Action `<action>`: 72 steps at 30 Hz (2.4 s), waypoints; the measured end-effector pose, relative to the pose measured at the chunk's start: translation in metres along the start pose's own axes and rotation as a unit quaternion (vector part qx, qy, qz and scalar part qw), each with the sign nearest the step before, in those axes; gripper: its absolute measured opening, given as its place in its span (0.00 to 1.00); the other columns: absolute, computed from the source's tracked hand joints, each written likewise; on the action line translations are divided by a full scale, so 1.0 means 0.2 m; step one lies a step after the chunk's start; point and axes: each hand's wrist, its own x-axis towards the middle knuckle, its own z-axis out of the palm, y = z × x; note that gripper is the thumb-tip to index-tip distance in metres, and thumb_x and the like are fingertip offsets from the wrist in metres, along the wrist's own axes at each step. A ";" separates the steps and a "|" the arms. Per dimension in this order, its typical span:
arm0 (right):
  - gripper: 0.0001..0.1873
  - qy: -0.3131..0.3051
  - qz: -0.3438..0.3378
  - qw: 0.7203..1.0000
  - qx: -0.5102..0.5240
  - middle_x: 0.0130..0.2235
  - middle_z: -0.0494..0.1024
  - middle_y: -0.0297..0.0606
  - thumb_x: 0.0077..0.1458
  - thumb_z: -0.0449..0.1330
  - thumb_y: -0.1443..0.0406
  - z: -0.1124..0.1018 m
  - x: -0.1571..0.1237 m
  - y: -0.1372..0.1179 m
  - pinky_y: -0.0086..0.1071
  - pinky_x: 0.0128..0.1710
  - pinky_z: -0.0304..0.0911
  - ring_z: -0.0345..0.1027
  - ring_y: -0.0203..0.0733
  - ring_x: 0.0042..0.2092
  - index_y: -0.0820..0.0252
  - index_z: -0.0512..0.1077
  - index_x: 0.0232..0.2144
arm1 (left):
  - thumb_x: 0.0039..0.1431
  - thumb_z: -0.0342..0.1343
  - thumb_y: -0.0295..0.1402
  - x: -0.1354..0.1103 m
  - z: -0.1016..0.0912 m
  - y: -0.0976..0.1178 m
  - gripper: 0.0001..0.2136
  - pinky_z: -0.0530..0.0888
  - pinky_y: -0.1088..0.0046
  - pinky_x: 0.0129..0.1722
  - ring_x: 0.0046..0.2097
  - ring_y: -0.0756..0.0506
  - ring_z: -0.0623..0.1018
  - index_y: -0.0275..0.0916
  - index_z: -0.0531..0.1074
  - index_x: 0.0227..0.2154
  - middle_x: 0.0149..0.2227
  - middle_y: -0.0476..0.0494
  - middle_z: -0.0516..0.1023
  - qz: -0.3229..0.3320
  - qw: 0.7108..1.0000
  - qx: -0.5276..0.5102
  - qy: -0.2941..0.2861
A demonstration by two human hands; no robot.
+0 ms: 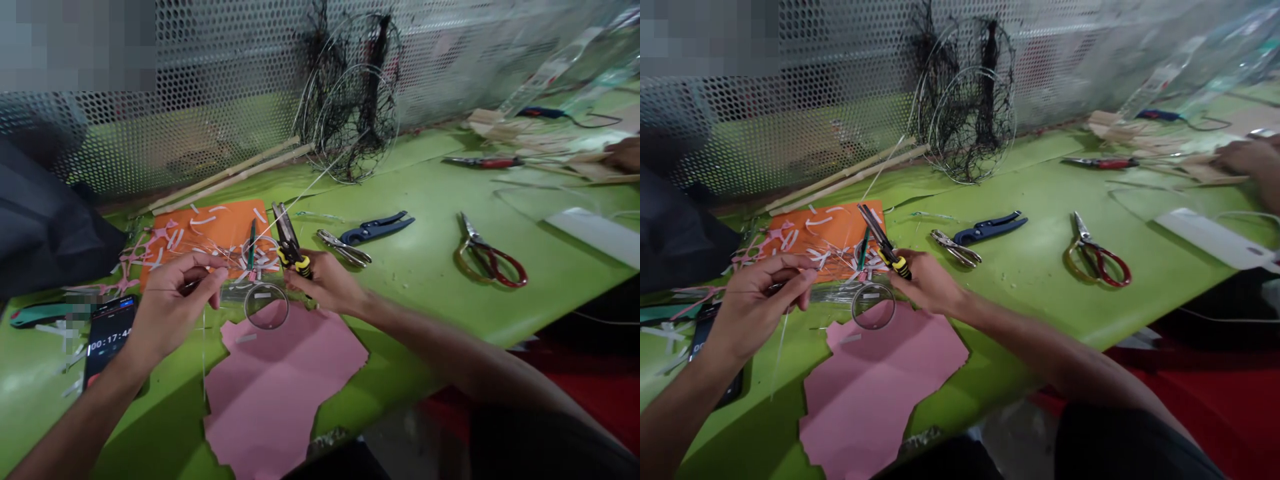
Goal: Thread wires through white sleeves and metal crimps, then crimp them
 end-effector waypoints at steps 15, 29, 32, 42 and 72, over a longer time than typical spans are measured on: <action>0.10 0.004 -0.105 0.992 -0.072 0.38 0.82 0.42 0.63 0.55 0.67 0.01 -0.06 -0.03 0.32 0.35 0.67 0.74 0.39 0.34 0.60 0.73 0.30 | 0.61 0.62 0.35 -0.02 0.04 0.04 0.05 0.61 0.80 0.21 0.21 0.55 0.69 0.40 0.79 0.35 0.19 0.54 0.72 -0.047 0.997 -0.068 0.001; 0.13 0.075 -0.191 0.970 -0.130 0.51 0.82 0.50 0.48 0.54 0.76 0.01 -0.04 0.04 0.47 0.50 0.72 0.77 0.53 0.51 0.58 0.70 0.35 | 0.63 0.61 0.34 -0.05 0.05 0.07 0.04 0.63 0.78 0.22 0.22 0.53 0.71 0.39 0.77 0.35 0.19 0.53 0.73 -0.040 0.998 -0.045 0.026; 0.07 0.096 -0.209 0.963 -0.141 0.44 0.82 0.48 0.50 0.56 0.72 -0.02 -0.04 0.03 0.49 0.50 0.69 0.74 0.55 0.48 0.57 0.69 0.33 | 0.64 0.61 0.34 -0.05 0.06 0.06 0.04 0.62 0.79 0.21 0.22 0.54 0.71 0.40 0.77 0.36 0.19 0.54 0.73 -0.050 0.997 -0.064 0.014; 0.14 0.064 -0.073 0.988 -0.118 0.37 0.79 0.42 0.59 0.62 0.58 0.00 -0.07 -0.01 0.36 0.33 0.63 0.74 0.46 0.35 0.57 0.64 0.41 | 0.64 0.62 0.36 -0.05 0.11 0.04 0.06 0.60 0.80 0.21 0.20 0.56 0.67 0.40 0.78 0.33 0.19 0.55 0.71 -0.085 0.984 -0.157 -0.010; 0.07 -0.033 -0.043 0.992 -0.113 0.32 0.79 0.36 0.53 0.61 0.69 -0.01 -0.04 -0.08 0.31 0.32 0.56 0.67 0.38 0.30 0.58 0.72 0.37 | 0.61 0.60 0.31 -0.07 0.21 0.08 0.05 0.62 0.79 0.19 0.19 0.55 0.66 0.40 0.74 0.29 0.18 0.56 0.69 -0.078 0.986 -0.147 0.020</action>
